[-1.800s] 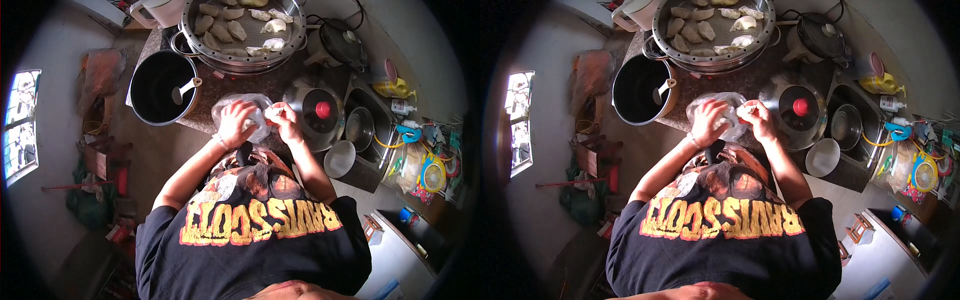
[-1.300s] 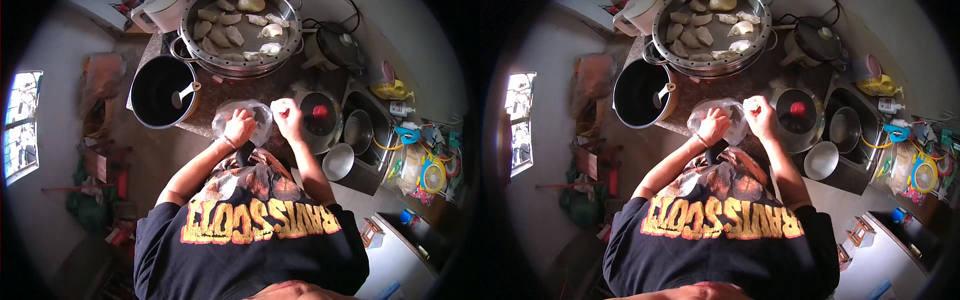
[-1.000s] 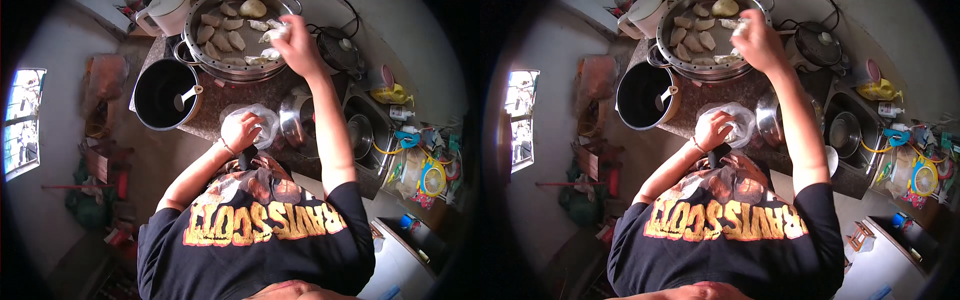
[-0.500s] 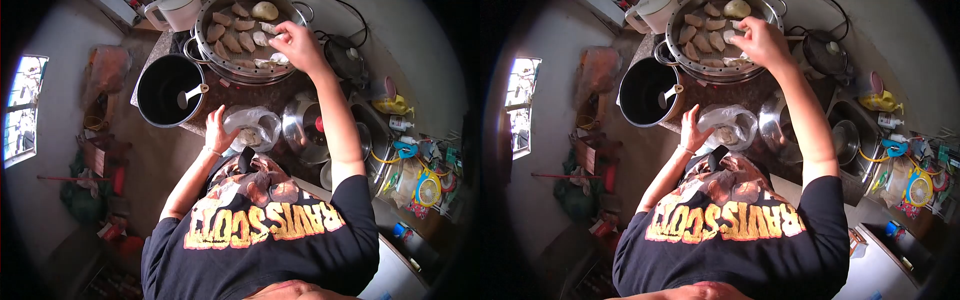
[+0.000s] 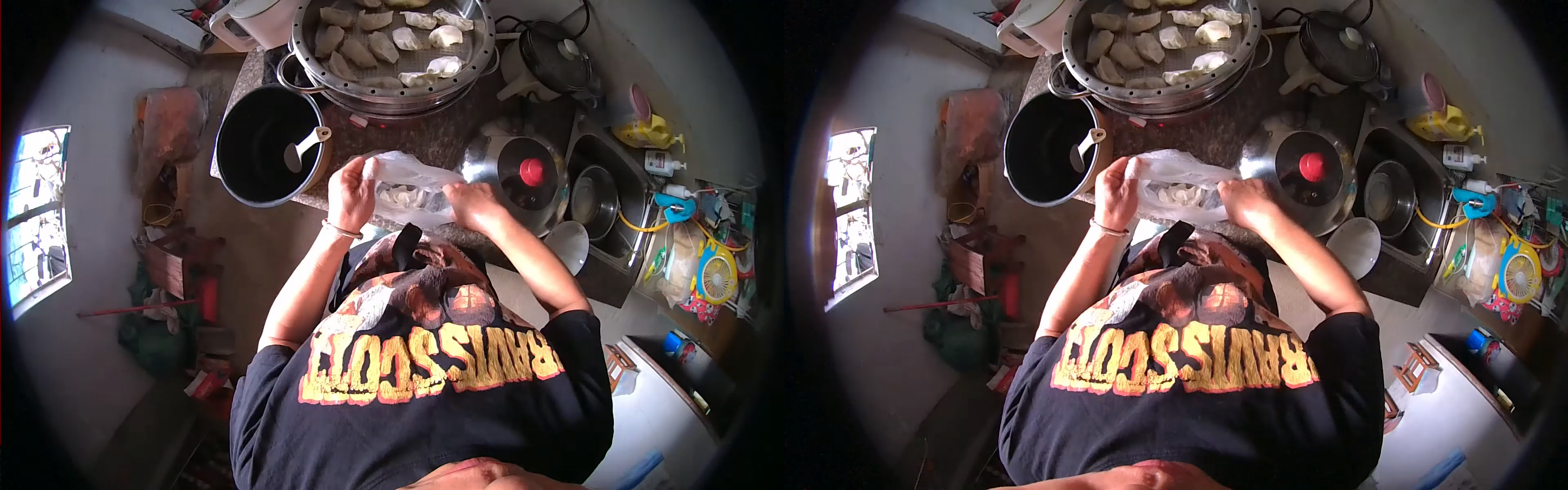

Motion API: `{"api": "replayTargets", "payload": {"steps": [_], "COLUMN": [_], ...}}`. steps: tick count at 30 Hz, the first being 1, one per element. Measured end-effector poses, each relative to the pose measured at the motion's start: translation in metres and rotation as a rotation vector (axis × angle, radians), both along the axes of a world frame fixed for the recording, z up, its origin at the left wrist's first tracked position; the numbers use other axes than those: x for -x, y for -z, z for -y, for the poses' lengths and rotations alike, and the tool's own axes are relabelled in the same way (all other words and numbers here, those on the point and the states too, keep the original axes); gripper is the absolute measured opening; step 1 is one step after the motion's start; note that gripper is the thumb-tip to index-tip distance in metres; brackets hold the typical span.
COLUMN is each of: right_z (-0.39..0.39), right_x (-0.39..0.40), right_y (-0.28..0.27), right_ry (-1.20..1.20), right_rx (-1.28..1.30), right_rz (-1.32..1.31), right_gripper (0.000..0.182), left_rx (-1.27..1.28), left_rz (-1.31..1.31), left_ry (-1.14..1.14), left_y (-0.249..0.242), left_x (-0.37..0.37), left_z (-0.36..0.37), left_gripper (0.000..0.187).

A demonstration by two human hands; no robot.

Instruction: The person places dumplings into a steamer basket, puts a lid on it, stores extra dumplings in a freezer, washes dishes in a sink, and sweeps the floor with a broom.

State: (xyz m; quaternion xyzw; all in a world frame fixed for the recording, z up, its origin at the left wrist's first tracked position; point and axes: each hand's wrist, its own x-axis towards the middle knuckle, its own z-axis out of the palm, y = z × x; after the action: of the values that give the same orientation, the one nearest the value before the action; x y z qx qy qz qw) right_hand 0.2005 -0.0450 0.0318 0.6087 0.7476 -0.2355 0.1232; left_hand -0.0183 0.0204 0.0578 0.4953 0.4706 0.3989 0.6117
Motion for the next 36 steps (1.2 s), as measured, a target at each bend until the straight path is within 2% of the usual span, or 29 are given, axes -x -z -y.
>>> {"api": "replayTargets", "payload": {"steps": [2,3,5,6,7,11,14,17,20,21,23,24,25,27,28,31,32,35,36], "right_z": [-0.009,-0.008,-0.015,-0.017,-0.019,-0.016,-0.015,-0.017,-0.016,-0.018,-0.034,-0.046,-0.048,-0.062,-0.071,-0.074,-0.063,-0.068,-0.070], "right_x": [-0.003,-0.007,-0.008,-0.007,-0.006,0.006,0.010,0.022,0.046,0.054,0.066,0.068,0.066,0.075,0.072,0.071,0.063,0.063,0.066], "right_y": [-0.014,-0.019,-0.056,-0.071,-0.085,-0.117,-0.121,-0.125,-0.133,-0.129,-0.079,-0.061,-0.011,0.011,0.008,-0.022,-0.002,-0.010,-0.017], "right_ry": [0.014,0.026,0.129,0.140,0.152,0.201,0.165,0.154,0.120,0.069,0.025,-0.027,0.005,0.924,0.487,0.180,0.281,0.176,0.197], "right_rx": [0.019,-0.202,-0.295,-0.319,-0.343,-0.346,-0.330,-0.569,-0.559,-0.506,-0.527,-0.356,-0.351,0.768,0.456,0.319,0.289,0.200,0.253], "right_rz": [0.046,-0.025,-0.149,-0.214,-0.279,-0.407,-0.358,-0.423,-0.670,-0.715,-0.839,-0.588,-0.625,-1.680,-1.004,-0.664,-0.931,-0.714,-0.628], "right_gripper": [0.024,0.027,0.028,0.029,0.030,0.037,0.040,0.037,0.025,0.020,0.014,0.016,0.016,0.021,0.030,0.034,0.035,0.039,0.041], "left_rx": [-0.006,-0.040,-0.109,-0.136,-0.105,-0.162,-0.120,-0.117,-0.113,-0.107,0.006,-0.005,-0.018,-0.038,-0.011,0.042,0.056,0.097,0.155], "left_rz": [-0.010,-0.029,-0.046,-0.013,-0.052,0.052,0.008,0.040,0.031,0.020,0.010,0.024,0.038,0.086,0.069,0.047,0.045,0.153,0.201], "left_ry": [0.011,-0.012,-0.030,-0.085,-0.034,-0.031,-0.007,-0.030,-0.006,0.015,0.130,0.132,0.132,0.119,0.136,0.141,0.137,0.111,0.102], "left_y": [0.001,-0.004,-0.016,-0.025,-0.029,-0.061,-0.068,-0.064,-0.058,-0.059,-0.061,-0.061,-0.060,-0.055,-0.056,-0.053,-0.050,-0.048,-0.050], "left_x": [0.010,0.013,0.020,0.020,0.029,0.040,0.041,0.030,0.024,0.023,0.027,0.025,0.022,0.019,0.022,0.029,0.031,0.029,0.028], "left_z": [-0.003,-0.004,-0.006,-0.005,-0.007,-0.003,0.000,0.001,0.004,0.005,0.008,0.010,0.013,0.019,0.022,0.028,0.030,0.032,0.030], "left_gripper": [0.019,0.019,0.017,0.014,0.013,0.021,0.023,0.025,0.026,0.028,0.026,0.026,0.027,0.027,0.027,0.027,0.027,0.027,0.026]}}
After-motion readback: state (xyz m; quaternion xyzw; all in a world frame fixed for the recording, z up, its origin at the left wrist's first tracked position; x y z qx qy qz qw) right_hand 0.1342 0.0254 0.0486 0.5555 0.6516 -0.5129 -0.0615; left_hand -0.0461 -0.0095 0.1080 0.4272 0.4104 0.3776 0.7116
